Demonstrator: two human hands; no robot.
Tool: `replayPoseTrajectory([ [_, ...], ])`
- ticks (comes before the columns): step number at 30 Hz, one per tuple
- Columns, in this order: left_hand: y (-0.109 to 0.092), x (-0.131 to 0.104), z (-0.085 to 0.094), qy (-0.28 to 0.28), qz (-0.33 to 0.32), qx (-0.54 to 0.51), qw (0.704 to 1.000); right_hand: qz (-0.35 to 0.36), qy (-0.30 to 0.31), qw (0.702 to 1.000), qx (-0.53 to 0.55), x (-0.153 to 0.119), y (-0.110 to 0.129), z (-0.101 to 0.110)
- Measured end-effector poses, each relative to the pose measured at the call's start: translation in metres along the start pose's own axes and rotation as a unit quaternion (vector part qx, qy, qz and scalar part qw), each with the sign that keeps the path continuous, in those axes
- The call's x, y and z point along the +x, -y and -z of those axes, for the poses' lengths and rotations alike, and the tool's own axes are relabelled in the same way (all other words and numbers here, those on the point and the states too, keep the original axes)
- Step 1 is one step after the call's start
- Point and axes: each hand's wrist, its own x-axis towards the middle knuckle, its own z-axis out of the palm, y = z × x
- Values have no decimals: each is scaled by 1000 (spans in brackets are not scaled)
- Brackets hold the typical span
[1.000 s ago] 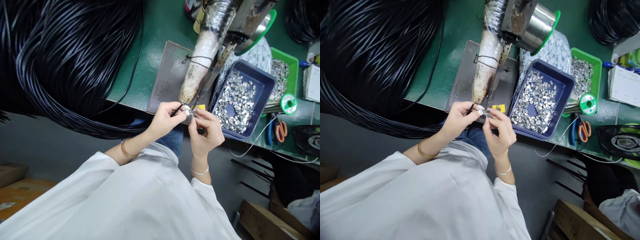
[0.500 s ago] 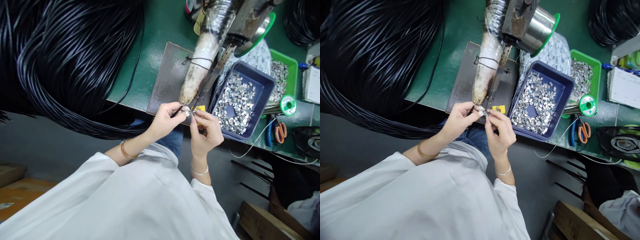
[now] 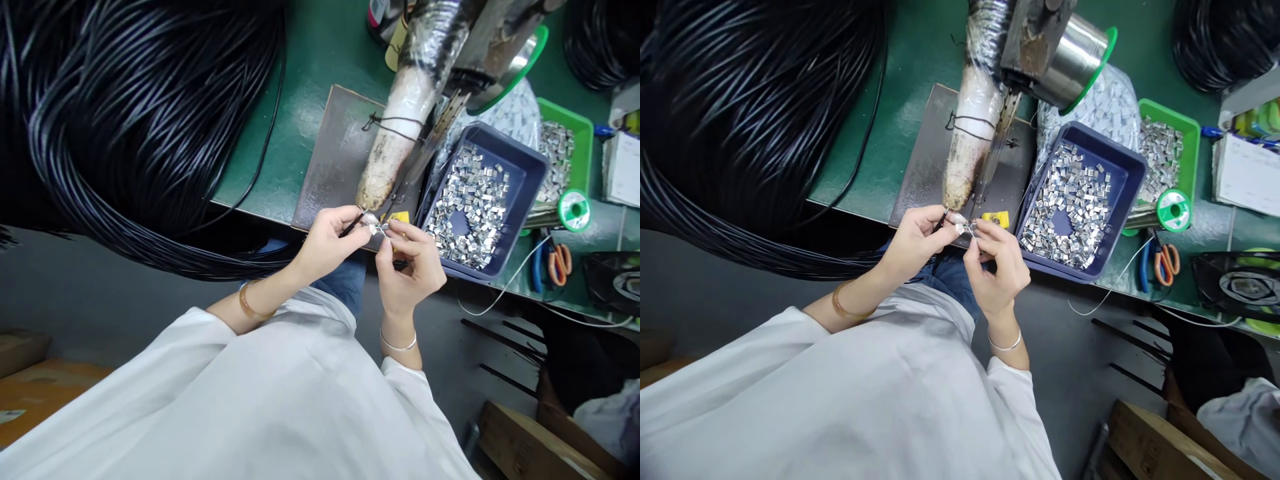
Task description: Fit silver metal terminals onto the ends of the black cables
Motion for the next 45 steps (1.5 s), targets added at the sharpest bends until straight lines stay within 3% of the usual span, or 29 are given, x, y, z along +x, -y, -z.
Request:
replayPoseTrajectory([
  [13,-1,1,-3,-22,7,-25,999,-2,7,1000,3,1,-1,0],
  [24,-2,-1,-5,-28,19,13,999,-1,25,999,-26,0,-3,3],
  [36,-2,-3,-5,-20,-7,40,999,12,-16,1000,16,1,-1,0],
  [45,2,-4,-4,-10,16,35,999,38,-20,999,2,-1,-4,1],
])
